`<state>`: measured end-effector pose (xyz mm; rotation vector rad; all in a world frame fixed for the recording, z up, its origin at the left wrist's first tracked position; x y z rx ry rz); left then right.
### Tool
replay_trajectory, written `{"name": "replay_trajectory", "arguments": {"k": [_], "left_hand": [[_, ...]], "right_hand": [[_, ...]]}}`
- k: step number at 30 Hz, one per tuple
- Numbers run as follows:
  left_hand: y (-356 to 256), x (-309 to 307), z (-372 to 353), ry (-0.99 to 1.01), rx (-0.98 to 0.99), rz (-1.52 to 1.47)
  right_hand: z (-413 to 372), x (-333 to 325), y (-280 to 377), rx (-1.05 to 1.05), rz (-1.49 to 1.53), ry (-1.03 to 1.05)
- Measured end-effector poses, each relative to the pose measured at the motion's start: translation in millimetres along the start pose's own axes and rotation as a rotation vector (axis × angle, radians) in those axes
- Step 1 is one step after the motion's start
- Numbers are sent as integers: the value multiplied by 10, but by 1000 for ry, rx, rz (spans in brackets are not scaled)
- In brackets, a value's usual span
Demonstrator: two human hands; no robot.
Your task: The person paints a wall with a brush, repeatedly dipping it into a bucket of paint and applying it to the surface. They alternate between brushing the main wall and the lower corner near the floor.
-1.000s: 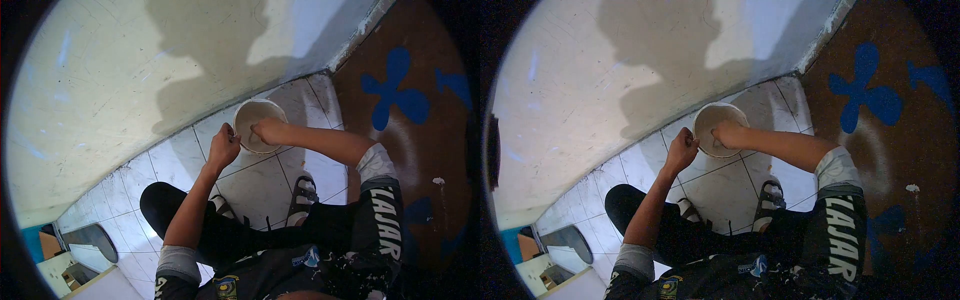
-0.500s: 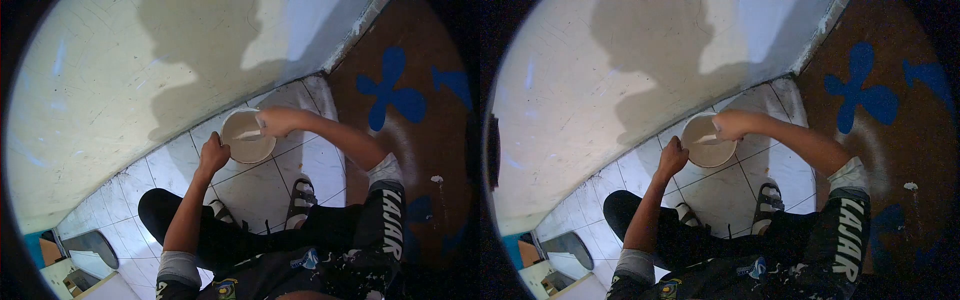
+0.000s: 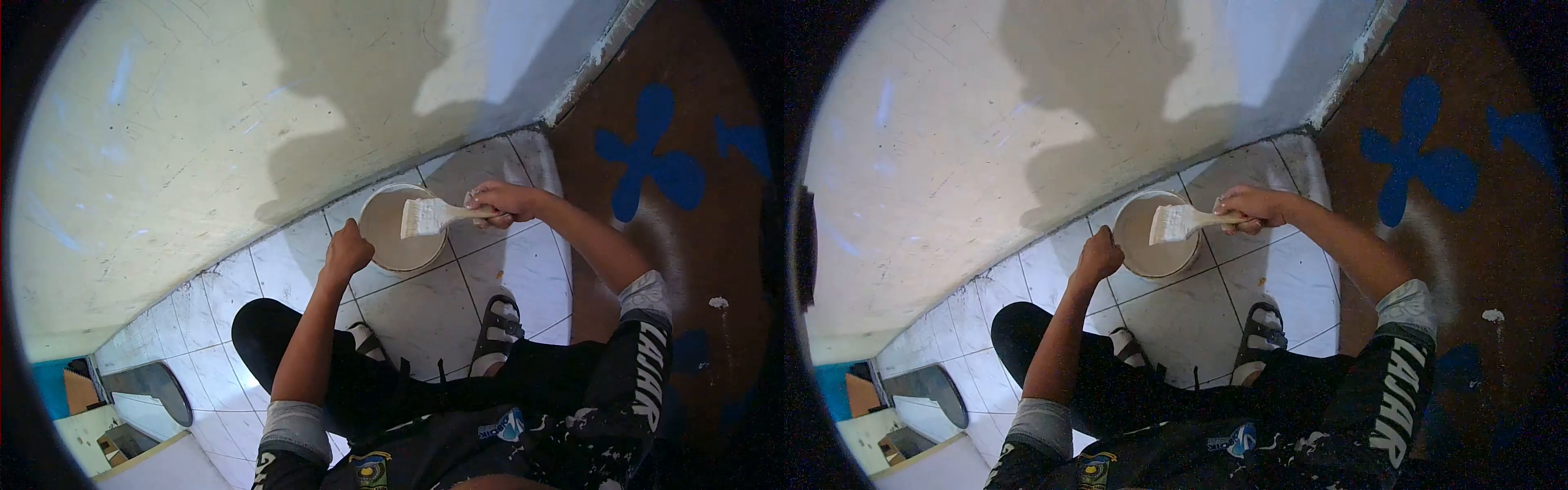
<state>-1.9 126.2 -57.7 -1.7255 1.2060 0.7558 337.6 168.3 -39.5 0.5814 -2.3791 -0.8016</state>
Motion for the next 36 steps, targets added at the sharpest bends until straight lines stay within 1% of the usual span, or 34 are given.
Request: {"name": "replay_trajectory", "arguments": {"k": [2,4,5,7,8,10,11,13,14,16,17,19,23,26,28,31,32,34,35,36], "left_hand": [[29,22,7,-4,0,8],[26,7,-16,5,-3,46],[30,-12,-28,-4,1,45],[-36,-66,-75,25,-17,104],[-70,-85,-99,21,-1,104],[-95,-118,-140,39,-14,139],[-68,-95,-130,30,3,126],[-77,-96,-129,27,12,147],[-82,-101,-133,29,4,162],[-96,-95,-155,3,20,155],[-94,-89,-151,-11,29,157],[-100,-94,-146,-13,46,153],[-142,-80,-136,-30,50,183],[-174,-76,-143,-34,28,223],[-178,-75,-149,-32,22,221],[-211,-116,-174,-12,19,219],[-201,-115,-165,-12,19,220],[-182,-92,-144,-4,17,219],[-176,-84,-141,0,17,217],[-175,-81,-138,-1,20,226]], "right_hand": [[-23,-36,-20,11,31,40],[-67,2,19,-30,116,101],[-88,14,43,-37,109,98],[-246,93,196,-180,235,-82],[-285,41,224,-190,234,-95],[-334,-99,274,-391,220,-91],[-345,-138,254,-404,223,-104],[-318,-250,184,-548,285,-371],[-260,-307,104,-562,289,-379],[-138,-482,-128,-608,176,-793],[-83,-562,-216,-618,180,-799],[-35,-653,-307,-575,228,-885],[19,-702,-246,-569,218,-911],[44,-599,-26,-620,228,-896],[14,-499,142,-627,173,-947],[-191,-283,416,-672,265,-893],[-281,-208,526,-672,265,-893],[-510,-52,770,-758,214,-916],[-622,36,874,-753,213,-919],[-740,126,977,-798,238,-914]]}}
Point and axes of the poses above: each hand's wrist, its own z-axis towards the middle knuckle, its own x-axis out of the palm, y = z × x, the point moved 1 cm from there along z, towards the middle knuckle, and after that the axes turned 5 degrees about z, right-handed, at the moved point
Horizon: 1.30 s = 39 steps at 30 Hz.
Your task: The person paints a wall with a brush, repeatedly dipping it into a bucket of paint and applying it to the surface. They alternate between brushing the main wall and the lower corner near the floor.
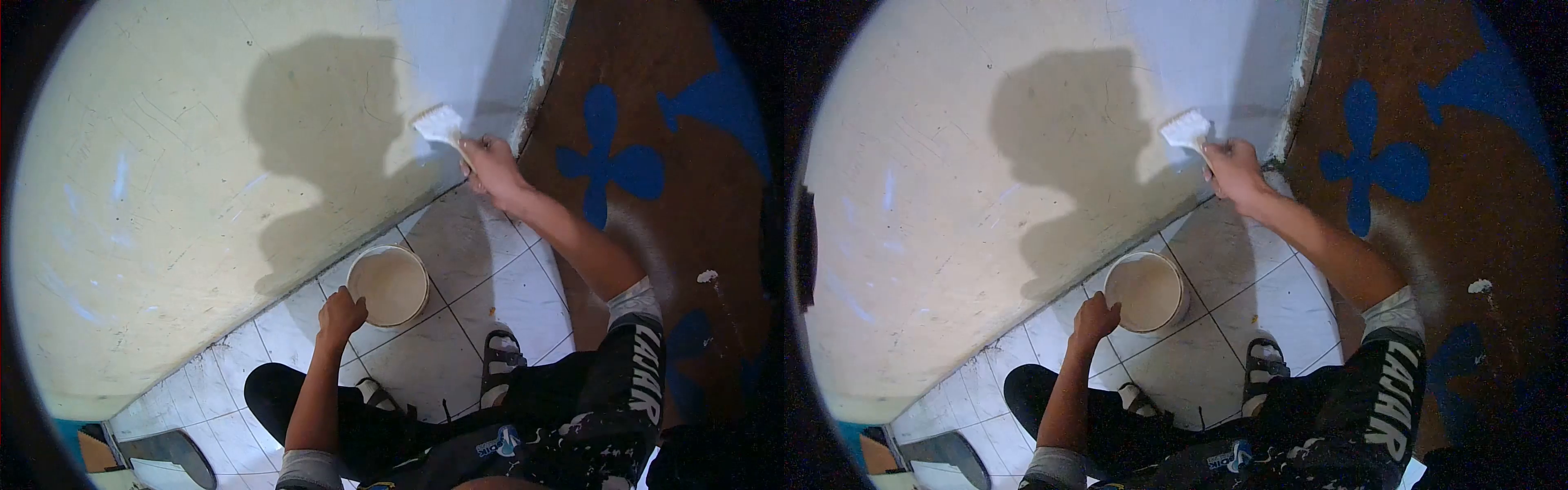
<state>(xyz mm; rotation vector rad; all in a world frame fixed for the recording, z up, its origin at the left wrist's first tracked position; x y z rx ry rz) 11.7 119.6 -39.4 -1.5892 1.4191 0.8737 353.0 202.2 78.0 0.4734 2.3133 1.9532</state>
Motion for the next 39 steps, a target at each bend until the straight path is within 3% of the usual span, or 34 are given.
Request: {"name": "replay_trajectory", "arguments": {"k": [6,11,14,19,24,29,31,33,36,39], "left_hand": [[-10,-27,-14,9,-11,-3],[-17,-31,-29,-2,-6,4],[-1,13,11,-6,-4,0],[-7,5,3,-26,-1,3],[-48,-40,-4,0,-24,18],[-27,15,31,-22,2,26],[-57,-31,-11,-11,-10,35],[-40,-27,-16,-9,-1,34],[-13,10,4,-20,15,38],[2,29,9,-26,19,40]], "right_hand": [[-305,129,821,-150,61,36],[-403,217,1085,-229,151,94],[-135,258,705,-261,226,87],[393,217,-607,-138,281,-57],[453,2,-1409,-81,157,56],[365,-277,-2124,67,-34,-25],[388,-365,-2305,75,-101,-54],[403,-430,-2389,272,-145,-82],[550,-443,-2243,399,-218,-37],[700,-349,-1944,260,-222,-66]]}}
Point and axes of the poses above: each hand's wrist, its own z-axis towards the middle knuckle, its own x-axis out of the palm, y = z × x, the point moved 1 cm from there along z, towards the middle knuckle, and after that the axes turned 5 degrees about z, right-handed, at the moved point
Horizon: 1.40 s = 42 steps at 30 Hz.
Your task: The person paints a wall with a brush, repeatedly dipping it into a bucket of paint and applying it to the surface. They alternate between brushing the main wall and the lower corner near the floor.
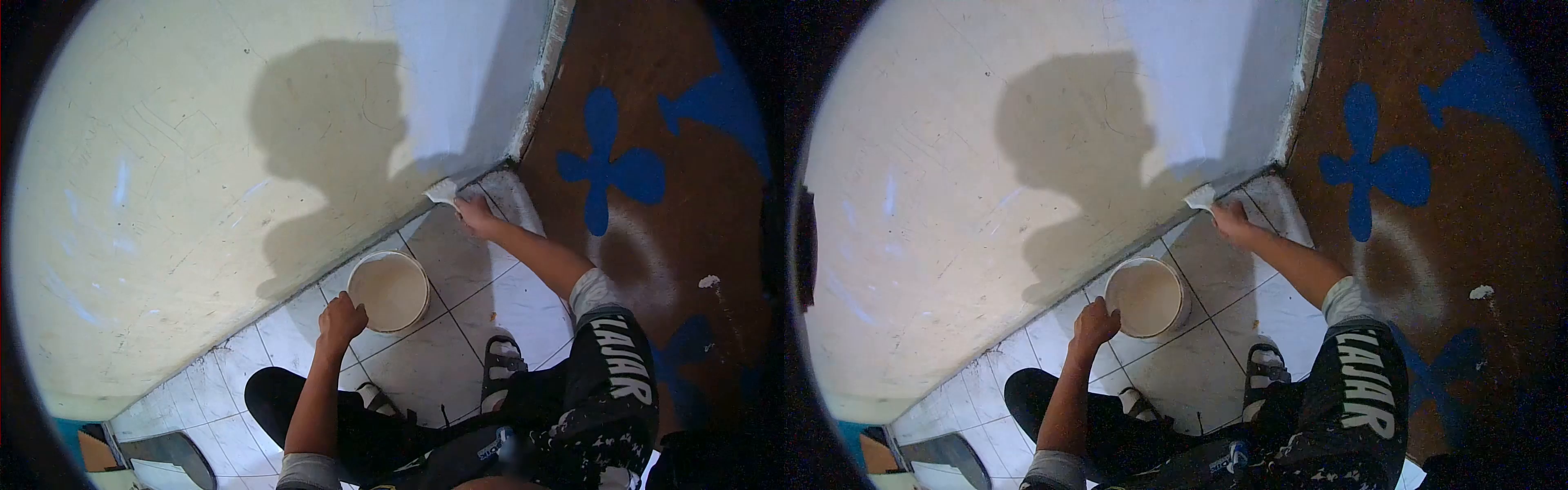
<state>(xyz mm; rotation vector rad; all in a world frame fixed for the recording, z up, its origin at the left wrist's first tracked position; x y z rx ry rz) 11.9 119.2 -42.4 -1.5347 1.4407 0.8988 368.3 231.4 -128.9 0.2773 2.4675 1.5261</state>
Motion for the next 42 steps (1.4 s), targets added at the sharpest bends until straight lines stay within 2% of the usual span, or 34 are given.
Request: {"name": "replay_trajectory", "arguments": {"k": [3,7,9,10,12,16,18,19,21,23,26,29,31,33,35,37,41,42], "left_hand": [[18,-2,2,-2,0,1],[-17,-46,-17,42,-18,-2],[-20,-54,-11,48,-19,-3],[-22,-48,-13,51,-20,-2],[-17,-44,-16,49,-16,-9],[-23,-46,-29,23,-16,2],[-12,-23,-19,10,-15,-3],[-12,-13,-17,-2,-10,-6],[-34,-37,-22,2,-14,-7],[-47,-51,-21,7,-14,-6],[-25,-43,-3,22,-10,-15],[-26,-40,18,-4,10,10],[-50,-36,14,19,-23,13],[-58,-24,23,14,-20,12],[-63,-37,28,6,-17,18],[-82,-60,21,16,-25,15],[-82,-93,3,41,-42,33],[-67,-84,0,30,-20,25]], "right_hand": [[-139,70,457,-75,61,-106],[-630,-54,1249,-85,5,-29],[-874,-137,1588,-176,65,38],[-999,-172,1746,-173,60,36],[-1235,-220,2051,-300,139,16],[-1557,-251,2433,-405,246,80],[-1632,-211,2523,-588,262,15],[-1607,-177,2513,-585,263,16],[-1494,-129,2445,-642,361,28],[-1134,-59,2142,-612,379,34],[-498,99,1319,-579,426,62],[55,119,281,-573,274,123],[260,119,-172,-475,108,34],[325,115,-538,-393,152,28],[370,49,-699,-312,203,21],[430,-61,-819,-132,-24,59],[457,-124,-946,-179,-208,-39],[343,-150,-819,-62,-217,-44]]}}
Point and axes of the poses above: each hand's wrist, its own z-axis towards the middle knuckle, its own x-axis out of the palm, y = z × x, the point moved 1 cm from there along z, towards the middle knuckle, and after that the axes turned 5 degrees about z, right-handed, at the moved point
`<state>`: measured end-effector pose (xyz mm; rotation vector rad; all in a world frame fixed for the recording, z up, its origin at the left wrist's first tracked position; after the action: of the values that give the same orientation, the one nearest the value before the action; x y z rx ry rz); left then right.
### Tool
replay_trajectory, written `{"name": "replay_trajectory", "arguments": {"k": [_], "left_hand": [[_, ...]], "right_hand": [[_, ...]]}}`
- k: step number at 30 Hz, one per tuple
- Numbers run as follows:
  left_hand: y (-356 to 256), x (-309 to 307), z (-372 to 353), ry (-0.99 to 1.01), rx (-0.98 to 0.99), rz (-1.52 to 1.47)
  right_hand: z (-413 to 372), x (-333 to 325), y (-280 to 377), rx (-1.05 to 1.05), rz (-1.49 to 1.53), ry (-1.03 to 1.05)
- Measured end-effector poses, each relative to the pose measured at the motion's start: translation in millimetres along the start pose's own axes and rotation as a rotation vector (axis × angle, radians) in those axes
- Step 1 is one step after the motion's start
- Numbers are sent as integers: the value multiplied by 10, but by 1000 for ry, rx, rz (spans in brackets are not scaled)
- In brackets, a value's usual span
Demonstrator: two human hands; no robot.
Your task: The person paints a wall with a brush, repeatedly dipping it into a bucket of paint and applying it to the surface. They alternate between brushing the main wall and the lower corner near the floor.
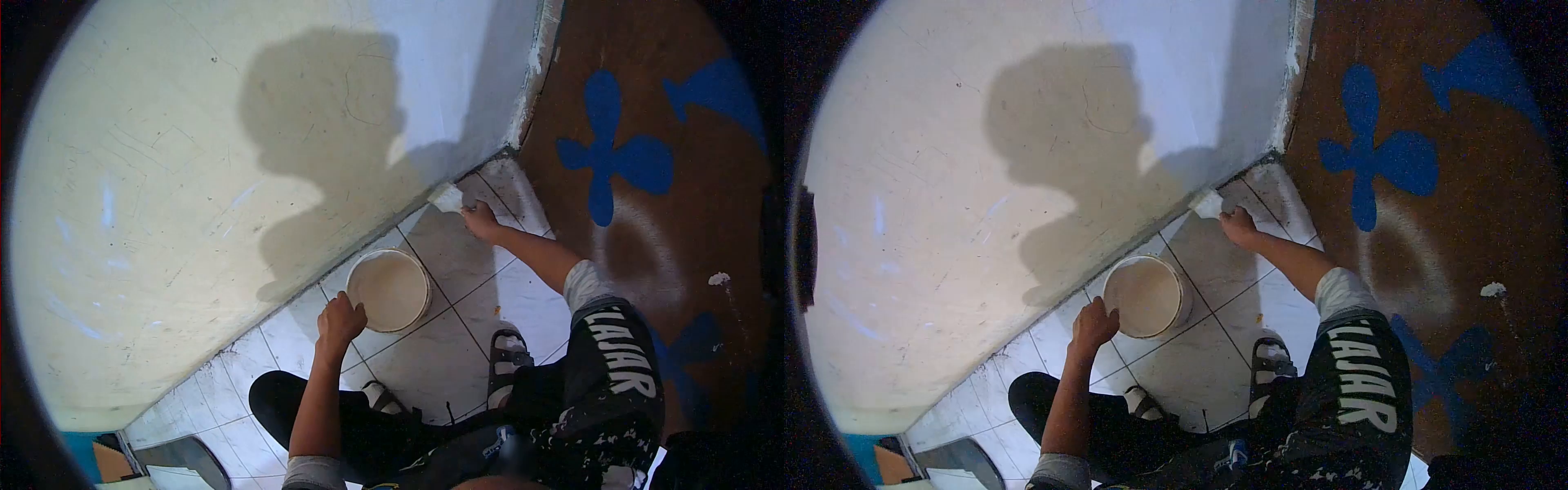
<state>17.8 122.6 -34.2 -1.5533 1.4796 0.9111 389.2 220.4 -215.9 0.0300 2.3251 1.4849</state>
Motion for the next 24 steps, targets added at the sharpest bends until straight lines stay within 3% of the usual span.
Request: {"name": "replay_trajectory", "arguments": {"k": [1,4,11,17,21,24], "left_hand": [[13,-6,3,-13,23,-7],[9,-4,-2,8,4,-6],[35,-3,-10,6,22,-24],[63,79,26,-12,44,-2],[39,17,0,-3,17,-17],[43,20,2,4,12,-19]], "right_hand": [[-46,-22,63,115,-11,8],[9,-26,343,-10,-39,25],[-468,-229,1348,2,210,23],[-1064,-558,2251,-125,478,-26],[-1374,-789,2856,-359,574,7],[-1378,-745,2921,-493,642,14]]}}
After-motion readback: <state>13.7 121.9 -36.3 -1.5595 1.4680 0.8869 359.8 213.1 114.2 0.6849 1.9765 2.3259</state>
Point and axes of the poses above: each hand's wrist, its own z-axis towards the middle knuckle, its own x-axis out of the palm, y = z × x, the point moved 1 cm from there along z, towards the middle knuckle, and after that the axes turned 5 degrees about z, right-handed, at the moved point
